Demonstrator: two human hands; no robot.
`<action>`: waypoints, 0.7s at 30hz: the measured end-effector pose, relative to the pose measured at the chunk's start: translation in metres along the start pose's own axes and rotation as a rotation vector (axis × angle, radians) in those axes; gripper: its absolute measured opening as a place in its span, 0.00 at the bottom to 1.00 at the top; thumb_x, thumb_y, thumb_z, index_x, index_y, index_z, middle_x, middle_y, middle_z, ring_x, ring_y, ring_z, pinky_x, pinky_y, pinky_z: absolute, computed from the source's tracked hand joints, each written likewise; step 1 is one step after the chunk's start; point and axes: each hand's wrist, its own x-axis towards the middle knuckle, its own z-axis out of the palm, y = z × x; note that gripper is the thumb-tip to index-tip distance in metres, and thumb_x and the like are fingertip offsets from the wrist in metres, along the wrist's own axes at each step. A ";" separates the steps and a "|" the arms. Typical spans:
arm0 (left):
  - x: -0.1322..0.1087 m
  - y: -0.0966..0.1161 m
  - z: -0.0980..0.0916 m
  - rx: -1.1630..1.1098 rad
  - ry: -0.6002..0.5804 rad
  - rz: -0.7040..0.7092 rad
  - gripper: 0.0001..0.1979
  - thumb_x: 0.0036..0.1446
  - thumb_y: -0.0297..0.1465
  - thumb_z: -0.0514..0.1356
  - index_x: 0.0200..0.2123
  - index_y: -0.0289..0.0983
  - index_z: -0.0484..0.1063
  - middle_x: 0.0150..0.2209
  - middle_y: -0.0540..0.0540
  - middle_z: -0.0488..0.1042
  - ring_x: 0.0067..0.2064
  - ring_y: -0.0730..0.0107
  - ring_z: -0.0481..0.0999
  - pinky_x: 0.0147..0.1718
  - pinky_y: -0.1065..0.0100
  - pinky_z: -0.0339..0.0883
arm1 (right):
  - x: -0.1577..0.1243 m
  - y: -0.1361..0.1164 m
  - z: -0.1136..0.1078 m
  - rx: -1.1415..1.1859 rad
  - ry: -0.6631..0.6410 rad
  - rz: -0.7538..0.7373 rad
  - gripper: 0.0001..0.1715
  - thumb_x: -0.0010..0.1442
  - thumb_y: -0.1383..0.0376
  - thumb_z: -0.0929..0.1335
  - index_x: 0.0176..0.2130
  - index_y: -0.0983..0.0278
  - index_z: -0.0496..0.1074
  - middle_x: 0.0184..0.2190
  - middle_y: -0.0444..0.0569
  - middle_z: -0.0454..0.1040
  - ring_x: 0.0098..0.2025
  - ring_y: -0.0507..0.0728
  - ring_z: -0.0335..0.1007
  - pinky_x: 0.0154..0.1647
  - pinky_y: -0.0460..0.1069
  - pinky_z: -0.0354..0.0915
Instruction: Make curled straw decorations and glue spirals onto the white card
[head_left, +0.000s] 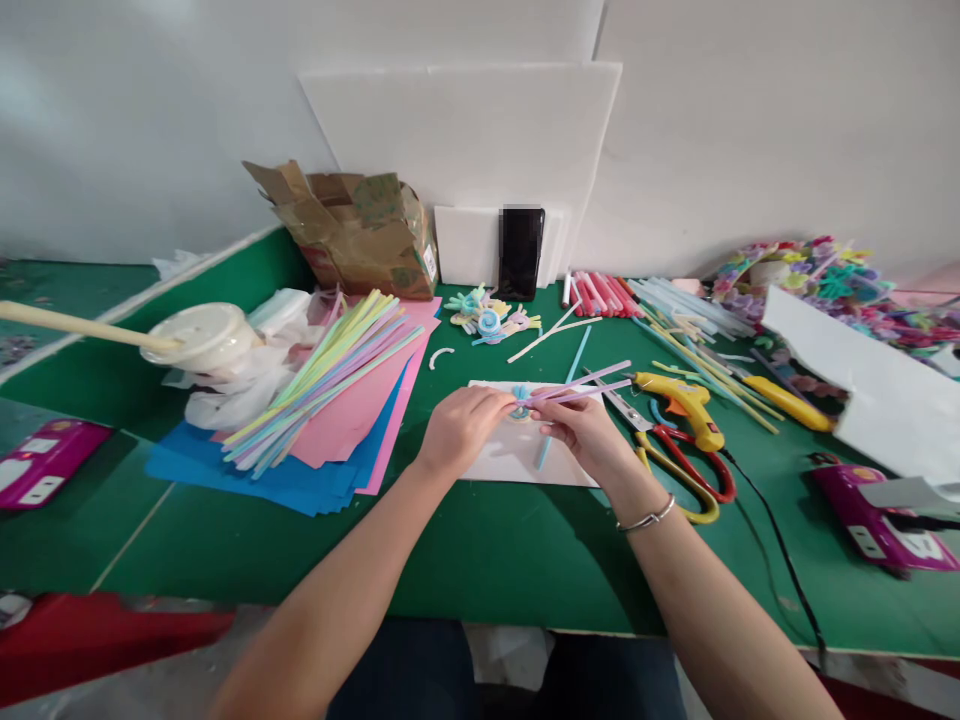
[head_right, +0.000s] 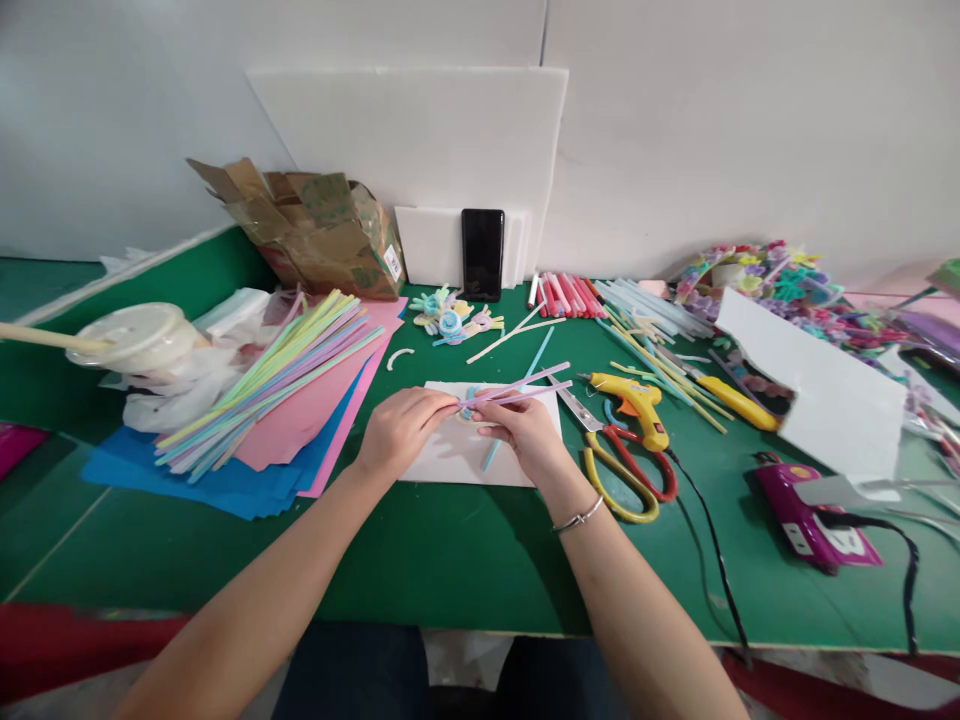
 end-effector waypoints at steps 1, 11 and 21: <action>0.000 -0.001 -0.001 0.012 -0.005 0.010 0.09 0.63 0.30 0.52 0.35 0.38 0.72 0.33 0.48 0.79 0.35 0.69 0.77 0.35 0.68 0.67 | 0.000 0.000 0.001 0.001 -0.006 0.009 0.13 0.37 0.63 0.77 0.27 0.64 0.78 0.26 0.47 0.78 0.28 0.50 0.74 0.24 0.41 0.70; 0.006 0.003 0.003 -0.655 -0.267 -0.622 0.09 0.56 0.29 0.54 0.23 0.38 0.64 0.21 0.50 0.69 0.24 0.72 0.69 0.25 0.70 0.60 | 0.001 -0.002 -0.001 -0.117 -0.017 -0.185 0.11 0.37 0.62 0.77 0.26 0.62 0.78 0.25 0.43 0.77 0.28 0.50 0.73 0.29 0.43 0.72; 0.014 -0.004 -0.006 -1.664 -0.549 -1.326 0.07 0.51 0.24 0.56 0.22 0.33 0.67 0.16 0.54 0.54 0.15 0.83 0.47 0.12 0.76 0.44 | 0.000 -0.005 -0.002 -0.178 -0.116 -0.171 0.12 0.39 0.60 0.77 0.27 0.62 0.78 0.25 0.44 0.77 0.29 0.50 0.74 0.28 0.43 0.71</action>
